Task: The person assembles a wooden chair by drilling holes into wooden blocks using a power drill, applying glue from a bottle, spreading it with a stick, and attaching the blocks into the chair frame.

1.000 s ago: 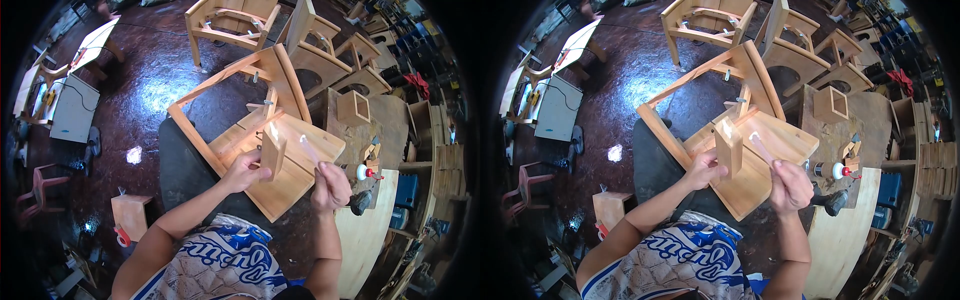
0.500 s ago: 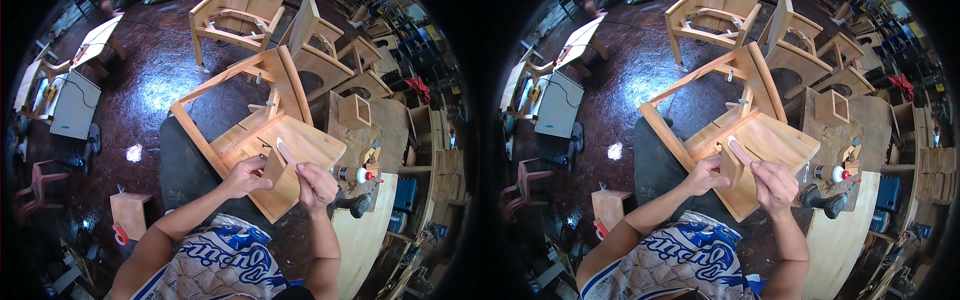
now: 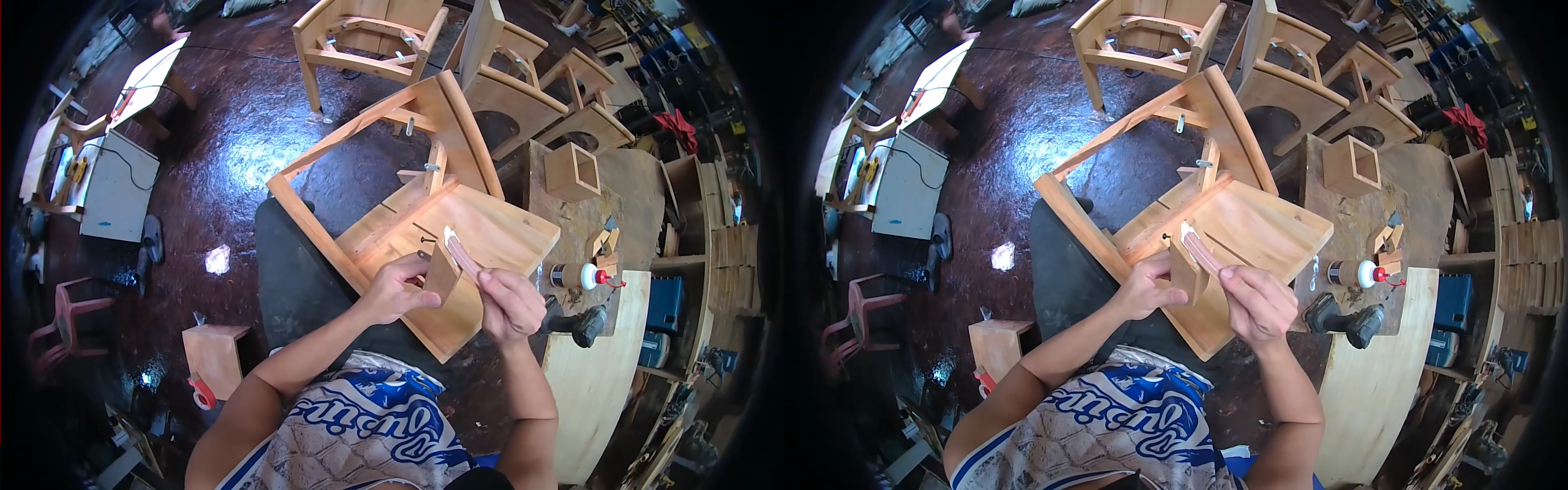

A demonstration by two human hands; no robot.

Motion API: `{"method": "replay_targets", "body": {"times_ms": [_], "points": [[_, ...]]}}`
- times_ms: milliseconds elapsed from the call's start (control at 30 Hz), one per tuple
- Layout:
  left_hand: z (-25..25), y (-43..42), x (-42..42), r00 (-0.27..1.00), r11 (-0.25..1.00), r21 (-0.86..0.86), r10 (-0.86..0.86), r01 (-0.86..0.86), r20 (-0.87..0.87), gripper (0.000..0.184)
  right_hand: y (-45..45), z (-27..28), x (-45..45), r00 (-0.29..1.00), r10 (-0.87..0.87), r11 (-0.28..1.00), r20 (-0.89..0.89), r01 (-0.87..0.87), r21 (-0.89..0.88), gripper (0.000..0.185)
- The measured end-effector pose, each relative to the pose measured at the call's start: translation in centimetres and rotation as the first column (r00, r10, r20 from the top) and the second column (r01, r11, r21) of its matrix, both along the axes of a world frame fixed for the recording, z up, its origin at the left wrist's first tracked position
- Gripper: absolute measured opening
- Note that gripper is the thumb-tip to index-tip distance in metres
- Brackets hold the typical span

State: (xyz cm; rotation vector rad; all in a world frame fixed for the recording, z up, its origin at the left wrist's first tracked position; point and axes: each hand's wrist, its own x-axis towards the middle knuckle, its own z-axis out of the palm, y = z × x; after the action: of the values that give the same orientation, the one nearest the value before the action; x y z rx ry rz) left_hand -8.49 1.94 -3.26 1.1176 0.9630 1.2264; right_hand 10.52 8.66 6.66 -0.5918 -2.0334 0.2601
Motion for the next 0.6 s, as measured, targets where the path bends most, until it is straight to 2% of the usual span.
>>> {"method": "replay_targets", "body": {"times_ms": [133,200,333,400,433,467,533,600], "points": [[0.1,0.0,-0.5,0.998,1.000,-0.008,0.014,-0.014,0.069,0.059,-0.5,-0.5,0.7,0.998,0.008,1.000,0.056,-0.007,-0.020,0.022],[0.1,-0.1,-0.7,0.987,0.992,-0.124,-0.019,0.039,0.162,0.060,-0.5,-0.7,1.1,1.000,-0.002,0.999,0.012,0.002,-0.036,0.022],[-0.1,0.2,-0.4,0.991,0.991,-0.119,-0.044,0.059,0.129,0.060,-0.4,-0.2,1.3,0.994,-0.094,0.995,-0.048,0.091,-0.049,0.022],[-0.2,0.4,-0.1,0.999,0.999,0.039,-0.019,0.020,-0.034,0.061,-0.3,-0.2,0.9,0.994,-0.093,0.995,-0.048,0.091,-0.046,0.024],[-0.2,0.4,0.0,0.999,0.999,0.041,-0.027,0.028,-0.037,0.061,-0.2,-0.3,0.6,0.999,-0.048,0.999,-0.020,0.048,-0.018,0.025],[-0.2,0.3,0.1,0.999,0.999,0.025,-0.031,0.032,-0.018,0.061,-0.2,-0.3,0.4,1.000,-0.002,1.000,0.010,0.002,0.009,0.025],[0.0,-0.1,0.0,0.999,0.999,0.005,-0.038,0.038,-0.003,0.061,-0.1,-1.1,0.6,1.000,-0.020,1.000,0.013,0.020,0.010,0.025],[0.4,-0.3,-0.3,0.997,0.993,-0.105,-0.047,0.052,0.056,0.061,0.2,-1.6,1.1,0.998,-0.062,0.998,0.015,0.062,-0.006,0.024]]}}
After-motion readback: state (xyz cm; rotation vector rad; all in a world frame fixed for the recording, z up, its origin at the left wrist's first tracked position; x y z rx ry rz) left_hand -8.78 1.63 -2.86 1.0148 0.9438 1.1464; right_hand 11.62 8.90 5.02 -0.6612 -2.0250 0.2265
